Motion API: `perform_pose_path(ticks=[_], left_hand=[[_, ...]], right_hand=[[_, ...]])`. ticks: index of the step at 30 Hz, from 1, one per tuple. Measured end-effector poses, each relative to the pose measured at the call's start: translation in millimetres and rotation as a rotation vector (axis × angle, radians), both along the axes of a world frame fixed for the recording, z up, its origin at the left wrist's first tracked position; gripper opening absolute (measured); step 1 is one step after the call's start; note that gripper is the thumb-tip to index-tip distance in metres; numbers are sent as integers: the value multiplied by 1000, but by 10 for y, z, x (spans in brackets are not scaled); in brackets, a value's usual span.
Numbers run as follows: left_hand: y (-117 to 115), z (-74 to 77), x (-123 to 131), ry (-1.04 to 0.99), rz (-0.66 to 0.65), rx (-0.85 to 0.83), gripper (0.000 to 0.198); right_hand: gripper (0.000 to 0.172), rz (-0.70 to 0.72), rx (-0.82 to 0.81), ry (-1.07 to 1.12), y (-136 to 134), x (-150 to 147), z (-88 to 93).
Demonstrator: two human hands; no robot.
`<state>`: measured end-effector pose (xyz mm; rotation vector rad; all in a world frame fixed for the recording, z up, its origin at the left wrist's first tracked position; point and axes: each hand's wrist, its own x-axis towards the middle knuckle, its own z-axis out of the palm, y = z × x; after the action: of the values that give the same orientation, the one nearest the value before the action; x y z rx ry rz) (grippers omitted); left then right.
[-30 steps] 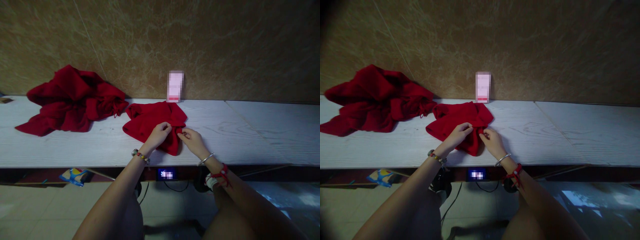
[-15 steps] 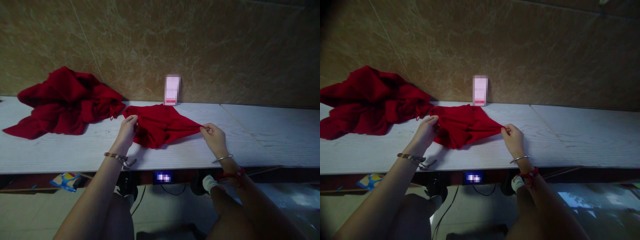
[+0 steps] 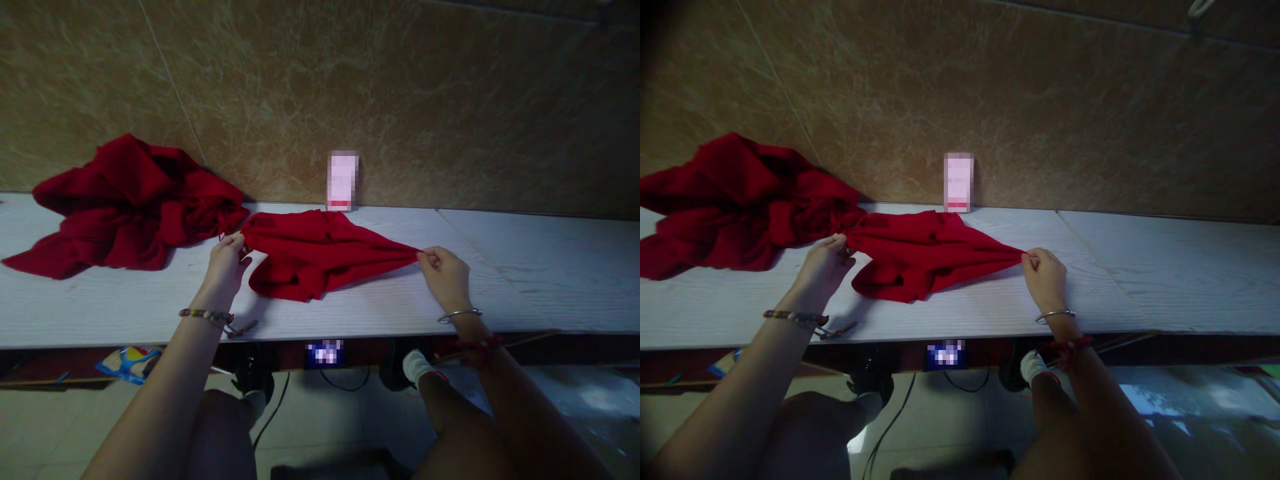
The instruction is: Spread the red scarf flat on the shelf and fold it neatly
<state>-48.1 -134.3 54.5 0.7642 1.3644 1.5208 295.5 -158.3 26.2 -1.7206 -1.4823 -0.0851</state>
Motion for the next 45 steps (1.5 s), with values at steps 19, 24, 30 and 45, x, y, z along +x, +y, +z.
perform_pose_path(ticks=[19, 24, 30, 45], left_hand=[[-230, -193, 412, 1713, -606, 754, 25], [-209, -191, 340, 1746, -739, 739, 22], [-203, -210, 323, 1781, -786, 714, 21], [-107, -196, 184, 1381, -353, 791, 23]], right_hand=[[18, 652, -59, -608, -228, -790, -34], [14, 670, -97, -750, -215, -856, -97], [9, 673, -151, -848, -229, -868, -116], [18, 642, 185, -616, -157, -728, -55]])
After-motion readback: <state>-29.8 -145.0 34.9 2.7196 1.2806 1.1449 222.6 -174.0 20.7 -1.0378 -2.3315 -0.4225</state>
